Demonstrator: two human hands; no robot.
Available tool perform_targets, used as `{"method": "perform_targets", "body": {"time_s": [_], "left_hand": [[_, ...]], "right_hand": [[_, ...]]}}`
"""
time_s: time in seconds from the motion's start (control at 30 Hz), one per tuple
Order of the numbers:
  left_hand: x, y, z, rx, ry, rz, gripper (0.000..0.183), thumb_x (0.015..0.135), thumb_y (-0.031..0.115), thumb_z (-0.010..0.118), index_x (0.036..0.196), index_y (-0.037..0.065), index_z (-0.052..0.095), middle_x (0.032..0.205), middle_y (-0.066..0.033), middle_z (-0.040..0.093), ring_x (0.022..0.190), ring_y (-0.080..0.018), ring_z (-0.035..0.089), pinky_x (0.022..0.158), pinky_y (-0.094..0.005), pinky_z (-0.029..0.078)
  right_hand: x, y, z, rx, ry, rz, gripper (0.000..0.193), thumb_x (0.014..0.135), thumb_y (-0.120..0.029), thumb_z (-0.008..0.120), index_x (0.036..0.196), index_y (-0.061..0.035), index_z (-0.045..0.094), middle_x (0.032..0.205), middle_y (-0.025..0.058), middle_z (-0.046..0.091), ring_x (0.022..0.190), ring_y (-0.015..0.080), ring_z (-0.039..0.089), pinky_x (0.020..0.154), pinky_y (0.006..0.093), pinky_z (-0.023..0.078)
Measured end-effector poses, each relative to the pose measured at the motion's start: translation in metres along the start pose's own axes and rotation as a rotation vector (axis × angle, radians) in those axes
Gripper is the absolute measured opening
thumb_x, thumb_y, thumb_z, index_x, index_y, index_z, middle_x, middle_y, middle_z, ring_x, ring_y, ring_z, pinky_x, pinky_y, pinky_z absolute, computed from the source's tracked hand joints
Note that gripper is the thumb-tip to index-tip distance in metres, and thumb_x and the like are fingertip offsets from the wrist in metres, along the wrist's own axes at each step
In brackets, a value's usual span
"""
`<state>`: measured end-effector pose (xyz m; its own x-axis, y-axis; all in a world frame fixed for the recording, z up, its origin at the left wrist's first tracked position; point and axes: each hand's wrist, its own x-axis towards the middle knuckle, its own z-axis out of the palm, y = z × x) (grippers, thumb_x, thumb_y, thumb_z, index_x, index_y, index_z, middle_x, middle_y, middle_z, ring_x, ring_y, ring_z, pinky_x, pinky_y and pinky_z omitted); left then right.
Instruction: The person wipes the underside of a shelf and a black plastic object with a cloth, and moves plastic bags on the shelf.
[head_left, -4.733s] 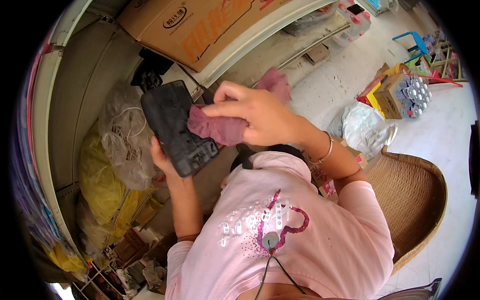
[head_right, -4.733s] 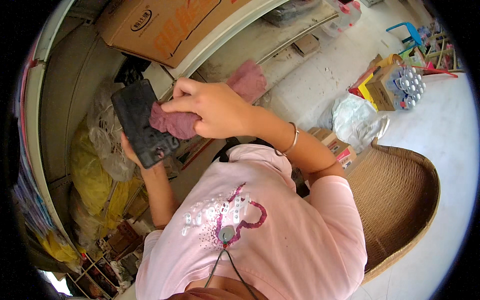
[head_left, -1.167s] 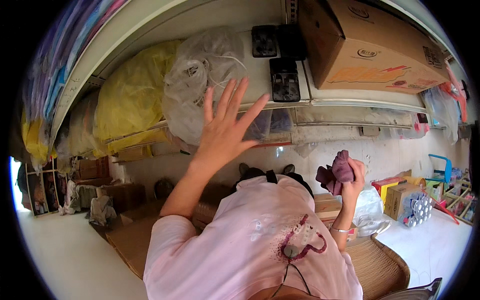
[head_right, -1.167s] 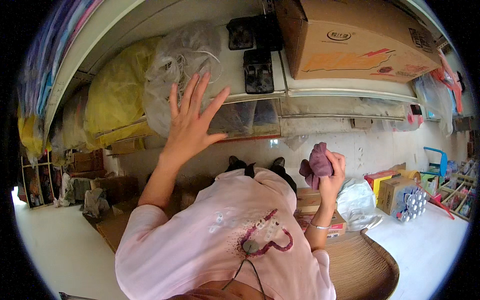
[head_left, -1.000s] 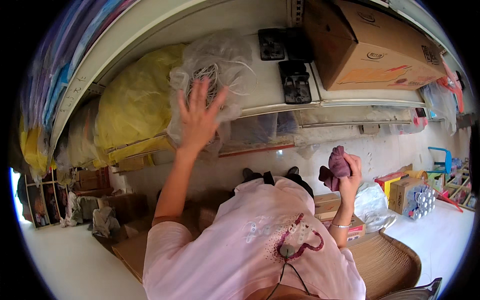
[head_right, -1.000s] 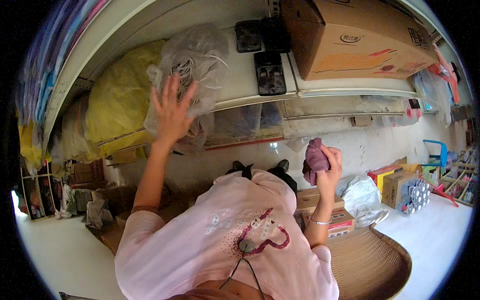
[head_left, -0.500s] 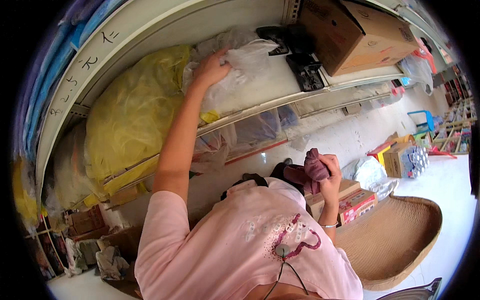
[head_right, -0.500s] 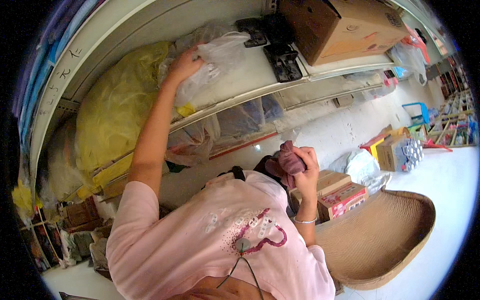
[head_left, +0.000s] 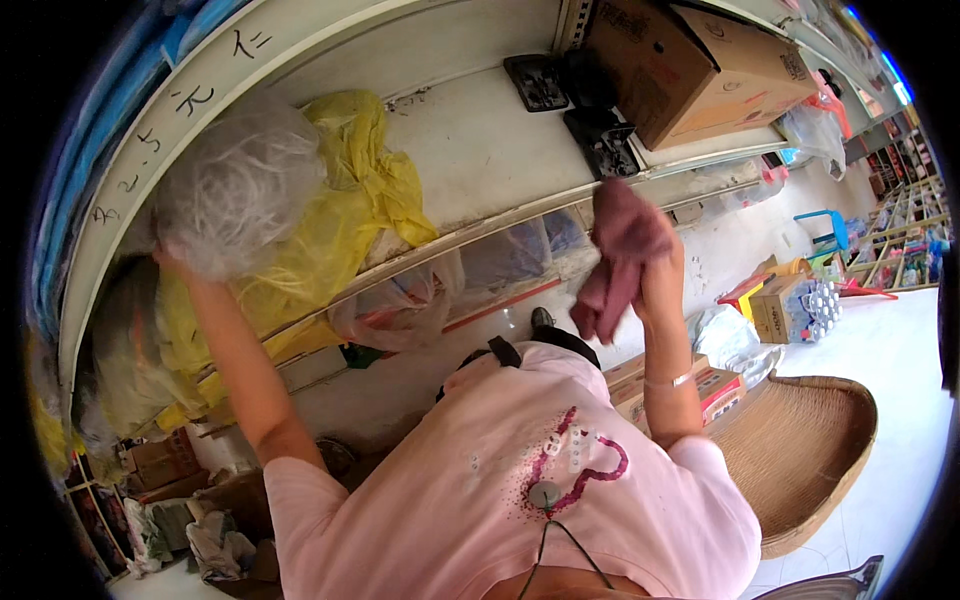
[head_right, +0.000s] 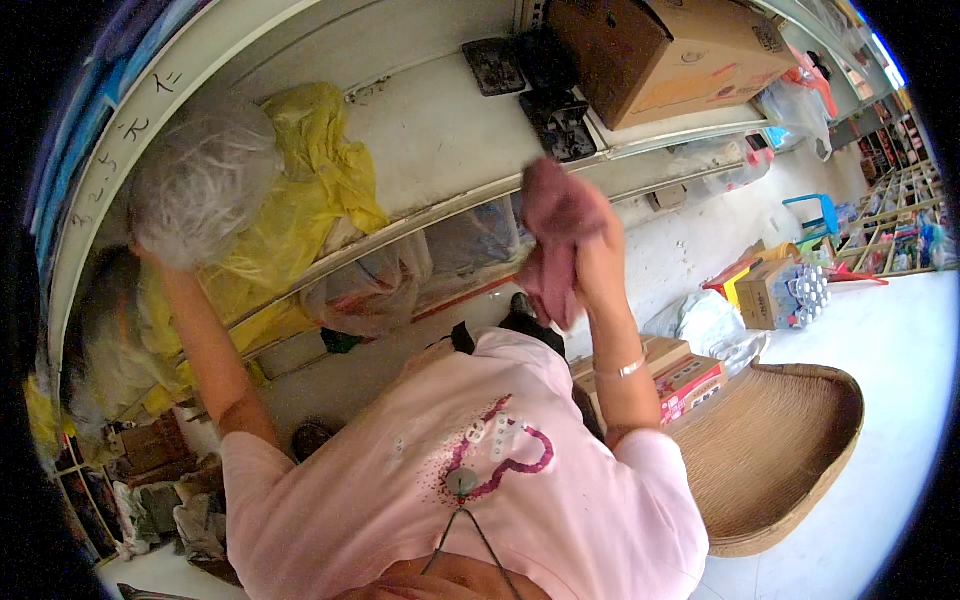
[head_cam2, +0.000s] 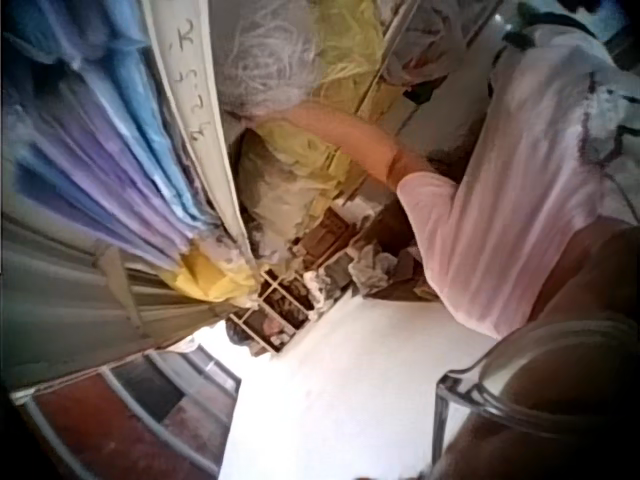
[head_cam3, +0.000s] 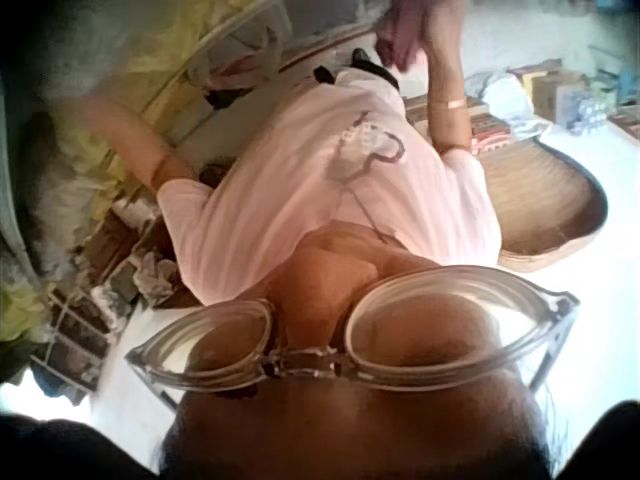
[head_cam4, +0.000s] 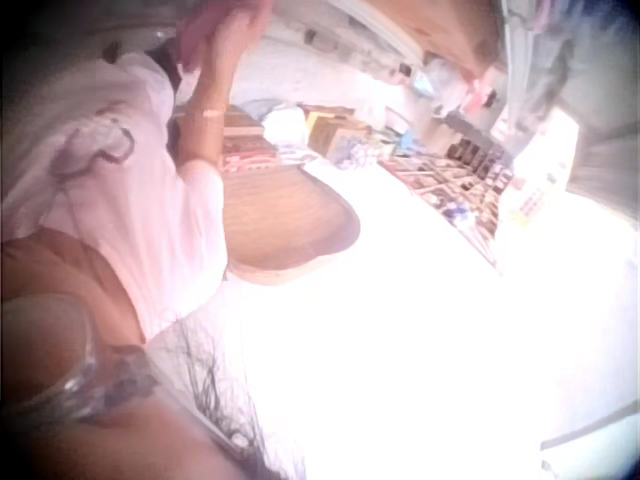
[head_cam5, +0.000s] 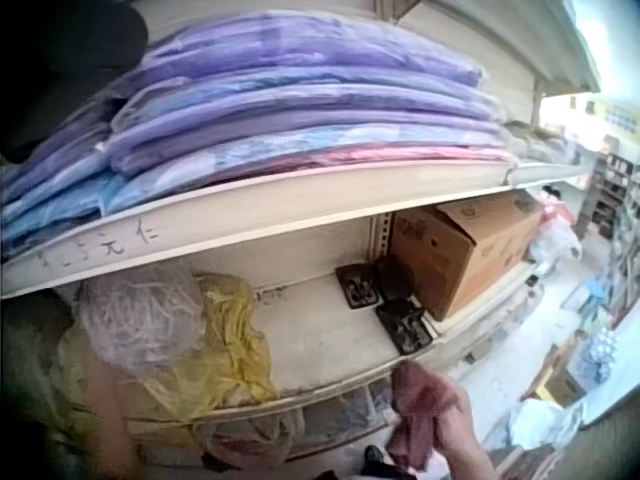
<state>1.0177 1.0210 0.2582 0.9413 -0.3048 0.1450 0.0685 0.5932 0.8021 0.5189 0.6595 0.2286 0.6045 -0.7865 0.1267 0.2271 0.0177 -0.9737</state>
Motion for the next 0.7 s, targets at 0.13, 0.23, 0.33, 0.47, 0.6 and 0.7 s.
{"method": "perform_targets", "body": {"time_s": [0.13, 0.23, 0.33, 0.47, 0.6, 0.7], "left_hand": [[-0.044, 0.007, -0.037, -0.092, -0.078, 0.090, 0.061, 0.098, 0.045, 0.034, 0.137, -0.001, 0.039, 0.138, -0.0145, 0.045, 0.123, -0.0300, 0.047, 0.103, -0.0433, 0.041], [-0.080, -0.014, -0.019, -0.202, -0.182, 0.191, 0.049, 0.097, 0.034, 0.042, 0.130, -0.002, 0.046, 0.130, -0.0172, 0.050, 0.112, -0.0323, 0.055, 0.094, -0.0450, 0.049], [-0.106, -0.028, 0.020, -0.107, -0.099, 0.304, 0.043, 0.096, 0.029, 0.047, 0.125, -0.003, 0.048, 0.127, -0.0161, 0.053, 0.107, -0.0293, 0.057, 0.088, -0.0414, 0.051], [-0.089, -0.043, -0.052, 0.438, 0.331, 0.377, 0.037, 0.096, 0.026, 0.052, 0.119, -0.003, 0.052, 0.119, -0.0141, 0.058, 0.100, -0.0248, 0.060, 0.083, -0.0370, 0.053], [-0.096, -0.052, 0.002, 0.582, 0.456, 0.413, 0.039, 0.097, 0.030, 0.052, 0.116, -0.004, 0.056, 0.114, -0.0133, 0.061, 0.092, -0.0211, 0.061, 0.078, -0.0335, 0.052], [-0.111, -0.047, -0.033, 0.513, 0.505, 0.417, 0.043, 0.097, 0.033, 0.050, 0.118, -0.003, 0.058, 0.113, -0.0134, 0.062, 0.090, -0.0209, 0.063, 0.074, -0.0335, 0.053]], "right_hand": [[0.071, -0.051, 0.085, 0.441, -0.036, -0.188, 0.050, 0.089, -0.019, 0.058, 0.134, -0.0022, 0.043, 0.130, 0.0117, 0.050, 0.115, 0.0242, 0.051, 0.098, 0.0371, 0.042], [0.130, -0.023, 0.102, -0.680, 0.041, -0.862, 0.077, 0.069, -0.021, 0.075, 0.134, 0.0016, 0.039, 0.134, 0.0307, 0.035, 0.117, 0.0469, 0.042, 0.101, 0.0471, 0.037], [0.141, 0.030, 0.115, -1.113, -0.182, -0.804, 0.099, 0.068, -0.039, 0.077, 0.142, 0.0020, 0.026, 0.137, 0.0363, 0.029, 0.121, 0.0509, 0.039, 0.103, 0.0481, 0.036], [0.165, 0.108, 0.157, -1.033, -0.376, -0.329, 0.101, 0.066, -0.048, 0.075, 0.145, -0.0096, 0.026, 0.141, 0.0322, 0.027, 0.128, 0.0489, 0.033, 0.105, 0.0479, 0.033], [0.191, 0.141, 0.163, -1.244, -0.349, -0.434, 0.091, 0.067, -0.047, 0.073, 0.144, -0.0252, 0.030, 0.139, 0.0311, 0.031, 0.126, 0.0480, 0.036, 0.106, 0.0498, 0.030], [0.195, 0.148, 0.172, -1.184, -0.434, -0.535, 0.089, 0.068, -0.047, 0.072, 0.144, -0.0249, 0.032, 0.136, 0.0311, 0.035, 0.125, 0.0469, 0.037, 0.106, 0.0513, 0.028]]}}
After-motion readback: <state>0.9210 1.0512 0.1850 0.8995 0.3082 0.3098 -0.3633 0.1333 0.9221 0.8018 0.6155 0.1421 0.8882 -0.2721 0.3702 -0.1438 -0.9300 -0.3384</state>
